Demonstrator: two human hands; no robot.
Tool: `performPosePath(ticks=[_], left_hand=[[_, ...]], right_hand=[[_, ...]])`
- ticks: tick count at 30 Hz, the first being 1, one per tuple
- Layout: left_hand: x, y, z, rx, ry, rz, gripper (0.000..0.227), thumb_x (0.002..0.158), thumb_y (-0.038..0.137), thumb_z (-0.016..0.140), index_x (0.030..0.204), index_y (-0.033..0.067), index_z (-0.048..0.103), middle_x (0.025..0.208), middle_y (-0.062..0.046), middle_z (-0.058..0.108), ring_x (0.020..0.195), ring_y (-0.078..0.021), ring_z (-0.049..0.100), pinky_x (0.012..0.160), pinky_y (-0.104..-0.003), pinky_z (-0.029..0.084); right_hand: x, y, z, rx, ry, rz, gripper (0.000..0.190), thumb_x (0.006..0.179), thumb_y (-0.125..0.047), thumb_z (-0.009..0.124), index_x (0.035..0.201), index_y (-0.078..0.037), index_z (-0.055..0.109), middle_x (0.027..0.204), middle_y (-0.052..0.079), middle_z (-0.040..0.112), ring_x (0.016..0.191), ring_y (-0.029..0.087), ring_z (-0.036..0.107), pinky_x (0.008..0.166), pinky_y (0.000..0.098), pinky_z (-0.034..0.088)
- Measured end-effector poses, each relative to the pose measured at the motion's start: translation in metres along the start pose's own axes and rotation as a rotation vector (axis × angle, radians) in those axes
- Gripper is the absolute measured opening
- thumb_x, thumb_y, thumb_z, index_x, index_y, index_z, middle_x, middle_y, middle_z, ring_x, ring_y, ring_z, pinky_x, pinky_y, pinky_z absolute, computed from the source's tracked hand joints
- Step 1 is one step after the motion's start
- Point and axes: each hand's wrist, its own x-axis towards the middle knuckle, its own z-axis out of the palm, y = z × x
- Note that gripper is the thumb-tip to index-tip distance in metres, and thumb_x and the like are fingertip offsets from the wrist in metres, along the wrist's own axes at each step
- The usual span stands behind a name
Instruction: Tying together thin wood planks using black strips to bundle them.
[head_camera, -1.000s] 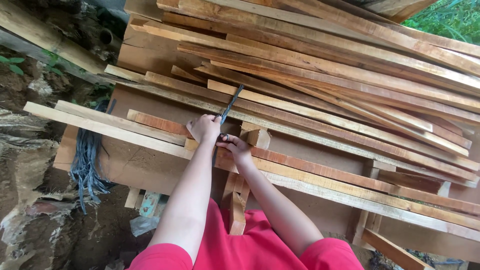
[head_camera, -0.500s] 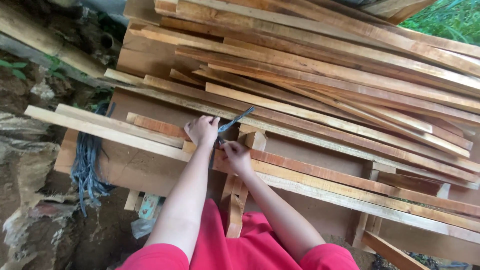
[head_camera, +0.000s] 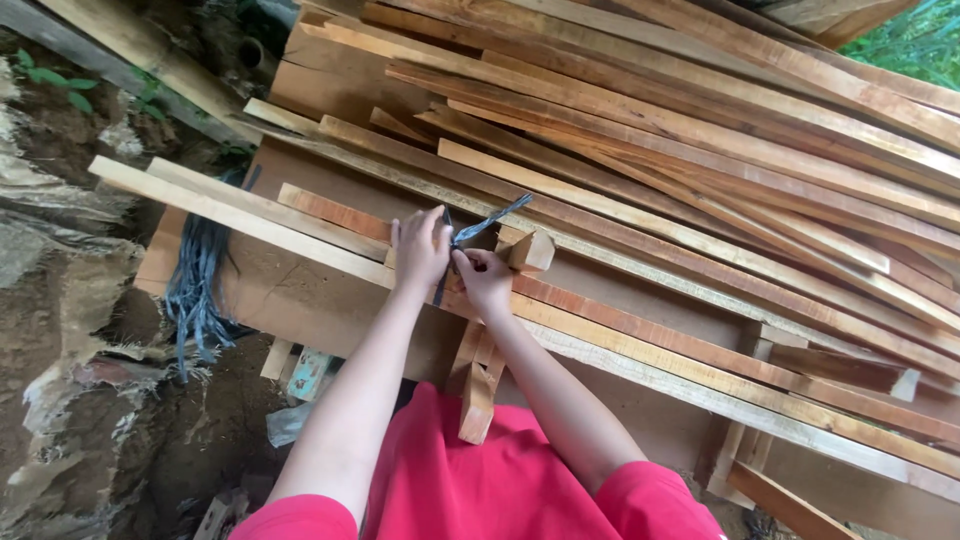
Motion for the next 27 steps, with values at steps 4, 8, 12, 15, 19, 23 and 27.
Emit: performPosePath(ticks=[4,8,12,15,19,23,27], left_hand=[[0.014,0.007,-0.001,0.116,-0.219,-0.156,0.068,0.104,0.062,0.049,0.146,0.009,0.055,0.143,-0.016,0.062,0.145,-0.0315,0.046,0.128,-0.053,0.009],[0.037,0.042,-0.012,0.341,-0.494,-0.434,0.041,0.093,0.057,0.058,0.118,0.0309,0.076,0.131,0.005,0.072,0.14,-0.0255,0.05,0.126,-0.05,0.0],[0.049,0.057,-0.017,0.355,-0.493,-0.593,0.029,0.093,0.044,0.054,0.104,0.0357,0.08,0.125,0.008,0.074,0.135,-0.022,0.057,0.124,-0.051,-0.005],[0.043,0.041,0.005,0.35,-0.37,-0.566,0.03,0.09,0.04,0.052,0.097,0.0391,0.081,0.116,0.007,0.078,0.128,-0.0255,0.061,0.124,-0.048,-0.003],[0.04,0.023,0.023,0.335,-0.317,-0.543,0.032,0.09,0.044,0.052,0.103,0.0381,0.081,0.115,0.008,0.078,0.128,-0.0218,0.06,0.126,-0.048,-0.004],[0.043,0.012,0.033,0.302,-0.283,-0.552,0.028,0.094,0.051,0.057,0.106,0.0389,0.079,0.118,0.008,0.077,0.13,-0.0178,0.056,0.126,-0.047,-0.004],[0.043,0.009,0.038,0.348,-0.294,-0.562,0.028,0.094,0.05,0.054,0.107,0.042,0.078,0.12,0.011,0.076,0.131,-0.0147,0.055,0.125,-0.046,-0.005]], right_hand=[[0.02,0.025,-0.001,-0.08,-0.014,-0.022,0.033,0.094,-0.029,0.076,0.115,-0.003,0.075,0.101,0.017,0.072,0.072,0.027,0.075,0.053,0.0355,0.067],[0.025,0.027,-0.003,-0.061,-0.052,0.007,0.03,0.095,-0.032,0.074,0.116,-0.01,0.076,0.106,0.013,0.074,0.072,0.022,0.075,0.058,0.0338,0.068],[0.029,0.025,-0.007,-0.109,-0.131,0.023,0.025,0.1,-0.03,0.065,0.106,-0.01,0.078,0.099,0.015,0.076,0.059,0.021,0.074,0.053,0.0283,0.067],[0.037,0.036,-0.007,-0.176,-0.155,0.044,0.027,0.096,-0.036,0.069,0.096,-0.01,0.078,0.075,0.012,0.074,0.051,0.019,0.072,0.044,0.0247,0.065],[0.028,0.029,-0.008,-0.143,-0.127,0.031,0.023,0.09,-0.025,0.077,0.097,-0.003,0.075,0.083,0.021,0.074,0.052,0.021,0.07,0.041,0.0276,0.061],[0.018,0.008,-0.011,-0.141,-0.104,0.005,0.029,0.092,-0.03,0.074,0.111,-0.008,0.077,0.095,0.011,0.076,0.078,0.019,0.068,0.069,0.0331,0.06],[0.024,0.019,-0.002,0.079,-0.051,-0.039,0.023,0.095,-0.027,0.072,0.104,-0.007,0.079,0.056,0.011,0.065,0.043,0.015,0.059,0.043,0.0278,0.049]])
